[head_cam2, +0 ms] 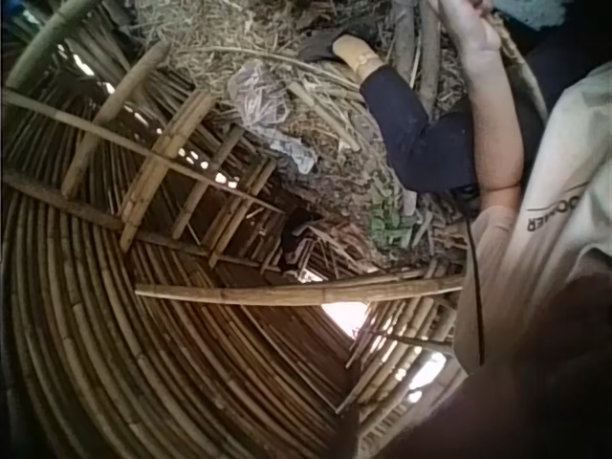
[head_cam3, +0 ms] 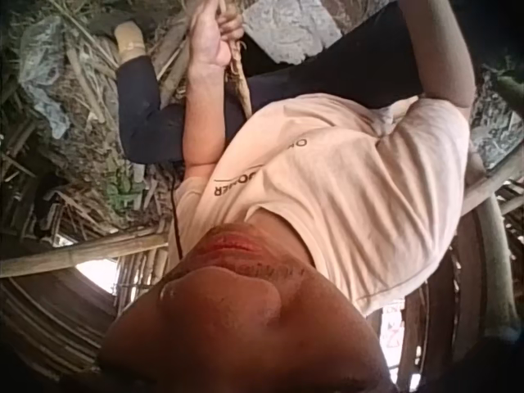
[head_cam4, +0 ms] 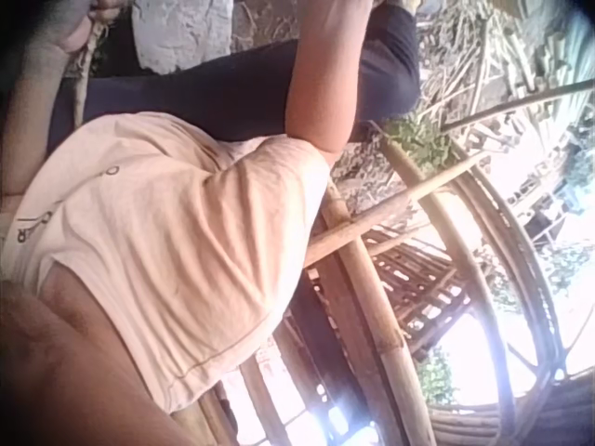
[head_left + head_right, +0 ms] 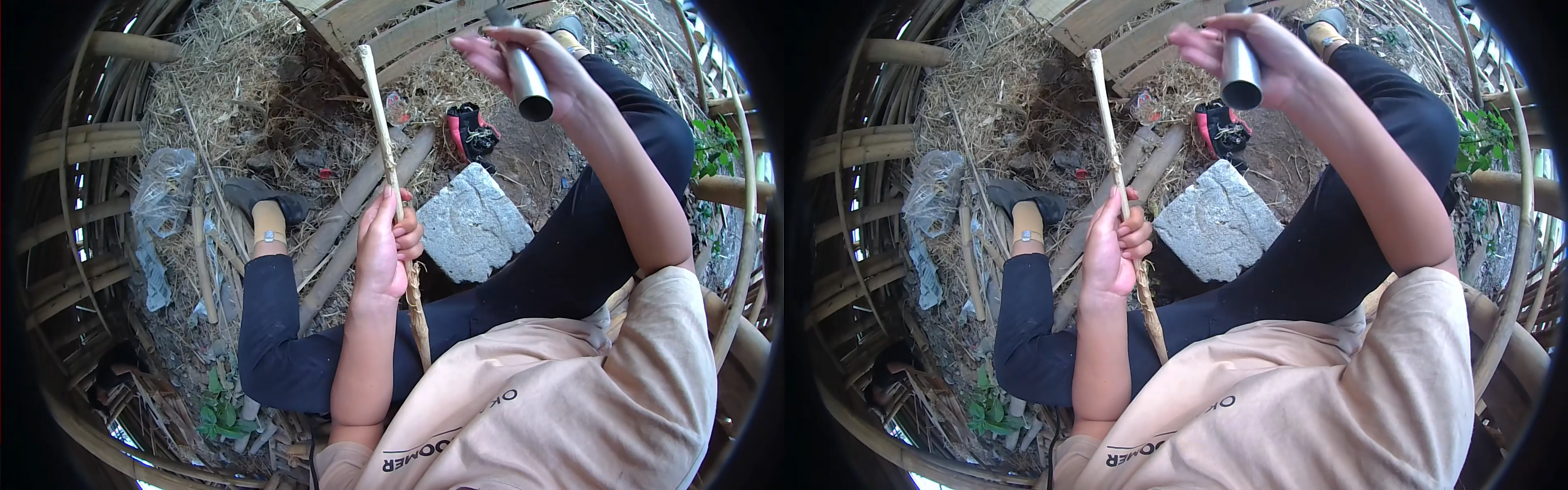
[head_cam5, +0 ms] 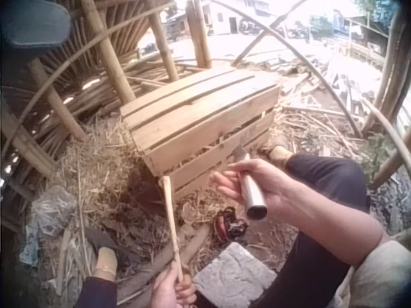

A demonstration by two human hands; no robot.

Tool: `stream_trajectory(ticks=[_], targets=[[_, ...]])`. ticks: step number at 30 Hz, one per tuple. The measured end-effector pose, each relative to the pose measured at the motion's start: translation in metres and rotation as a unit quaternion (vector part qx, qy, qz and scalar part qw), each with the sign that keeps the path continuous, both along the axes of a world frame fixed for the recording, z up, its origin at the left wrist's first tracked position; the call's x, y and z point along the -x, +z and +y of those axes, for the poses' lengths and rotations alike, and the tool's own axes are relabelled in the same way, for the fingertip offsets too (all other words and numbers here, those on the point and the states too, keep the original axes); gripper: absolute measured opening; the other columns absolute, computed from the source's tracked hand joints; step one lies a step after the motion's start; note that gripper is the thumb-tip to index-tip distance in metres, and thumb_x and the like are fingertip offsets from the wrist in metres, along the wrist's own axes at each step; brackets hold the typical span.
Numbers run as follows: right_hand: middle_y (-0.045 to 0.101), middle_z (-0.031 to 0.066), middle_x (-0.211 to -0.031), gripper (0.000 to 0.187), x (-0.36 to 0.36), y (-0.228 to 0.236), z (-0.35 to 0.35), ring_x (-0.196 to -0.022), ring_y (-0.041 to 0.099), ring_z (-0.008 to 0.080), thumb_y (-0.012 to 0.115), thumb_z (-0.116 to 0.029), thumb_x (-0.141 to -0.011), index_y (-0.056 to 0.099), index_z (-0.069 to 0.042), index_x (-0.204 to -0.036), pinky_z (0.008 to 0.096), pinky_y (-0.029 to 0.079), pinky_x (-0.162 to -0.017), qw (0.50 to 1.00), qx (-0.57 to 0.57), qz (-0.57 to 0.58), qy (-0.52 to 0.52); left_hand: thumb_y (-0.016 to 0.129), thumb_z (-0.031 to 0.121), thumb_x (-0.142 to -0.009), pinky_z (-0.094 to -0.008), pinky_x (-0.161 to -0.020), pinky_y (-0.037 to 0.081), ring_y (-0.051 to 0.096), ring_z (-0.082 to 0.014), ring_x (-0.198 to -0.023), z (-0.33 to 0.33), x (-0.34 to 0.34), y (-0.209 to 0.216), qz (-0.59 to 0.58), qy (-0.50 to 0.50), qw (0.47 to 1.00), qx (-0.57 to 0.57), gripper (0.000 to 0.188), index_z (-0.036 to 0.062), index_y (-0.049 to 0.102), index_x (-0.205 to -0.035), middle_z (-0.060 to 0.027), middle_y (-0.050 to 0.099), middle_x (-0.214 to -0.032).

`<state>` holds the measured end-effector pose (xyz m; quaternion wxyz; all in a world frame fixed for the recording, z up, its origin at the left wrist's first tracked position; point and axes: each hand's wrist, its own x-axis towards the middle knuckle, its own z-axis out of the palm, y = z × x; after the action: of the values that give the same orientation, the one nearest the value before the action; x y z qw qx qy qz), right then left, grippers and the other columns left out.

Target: The person shaves the bark off a thin wooden stick using a knife while resting it against a stone block.

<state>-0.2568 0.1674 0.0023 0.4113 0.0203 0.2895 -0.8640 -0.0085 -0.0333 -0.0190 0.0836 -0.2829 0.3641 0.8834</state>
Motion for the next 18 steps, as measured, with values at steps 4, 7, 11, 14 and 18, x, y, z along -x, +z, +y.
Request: stream_trajectory(ticks=[4,7,11,14,18], targets=[[0.060,0.0253,-0.124,0.038,-0.021,0.009,-0.016,-0.100,0.069,0.0306,0.053,-0.022,-0.093,0.047,0.004,-0.121,0.0418,0.062,-0.077,0.980,-0.196,0.041,0.023,0.043,0.032,-0.108,-0.0182,-0.040,0.019,0.024,-0.0018,-0.049,-0.001,-0.001,0.000,0.000,-0.001,1.000,-0.005,0.027,0.0079,0.054,-0.108,0.0070,0.029,-0.063],[0.060,0.0195,-0.130,0.039,-0.018,0.009,-0.009,-0.104,0.068,0.0282,0.052,-0.025,-0.094,0.058,-0.008,-0.129,0.0503,0.054,-0.095,0.980,-0.187,0.016,0.061,0.043,0.032,-0.108,-0.0182,-0.040,0.019,0.024,-0.0019,-0.049,0.001,0.002,0.001,0.002,-0.007,1.000,-0.005,0.026,0.0080,0.054,-0.108,0.0069,0.029,-0.063],[0.064,0.0131,-0.115,0.028,-0.036,0.025,-0.020,-0.089,0.069,0.0225,0.053,-0.022,-0.096,0.061,-0.009,-0.120,0.0380,0.060,-0.080,0.987,-0.160,-0.013,-0.007,0.043,0.031,-0.108,-0.0180,-0.040,0.019,0.024,-0.0020,-0.049,0.001,0.001,-0.002,-0.003,-0.004,1.000,-0.004,0.025,0.0089,0.054,-0.108,0.0066,0.029,-0.063],[0.065,0.0056,-0.100,0.018,-0.041,0.034,-0.021,-0.071,0.065,0.0123,0.053,-0.018,-0.098,0.061,-0.006,-0.110,0.0254,0.057,-0.062,0.990,-0.129,-0.061,-0.001,0.043,0.031,-0.108,-0.0179,-0.040,0.019,0.024,-0.0020,-0.049,0.000,0.001,-0.002,0.004,-0.005,1.000,-0.012,0.024,0.0096,0.054,-0.108,0.0064,0.029,-0.063],[0.049,-0.0094,-0.068,0.012,-0.031,0.016,-0.018,-0.050,0.044,-0.0036,0.057,-0.017,-0.099,0.055,-0.007,-0.092,0.0170,0.041,-0.043,0.991,-0.087,-0.098,0.033,0.044,0.031,-0.108,-0.0177,-0.040,0.019,0.024,-0.0020,-0.049,0.000,0.002,-0.001,0.004,-0.004,1.000,-0.017,0.024,0.0099,0.054,-0.107,0.0064,0.029,-0.063]])
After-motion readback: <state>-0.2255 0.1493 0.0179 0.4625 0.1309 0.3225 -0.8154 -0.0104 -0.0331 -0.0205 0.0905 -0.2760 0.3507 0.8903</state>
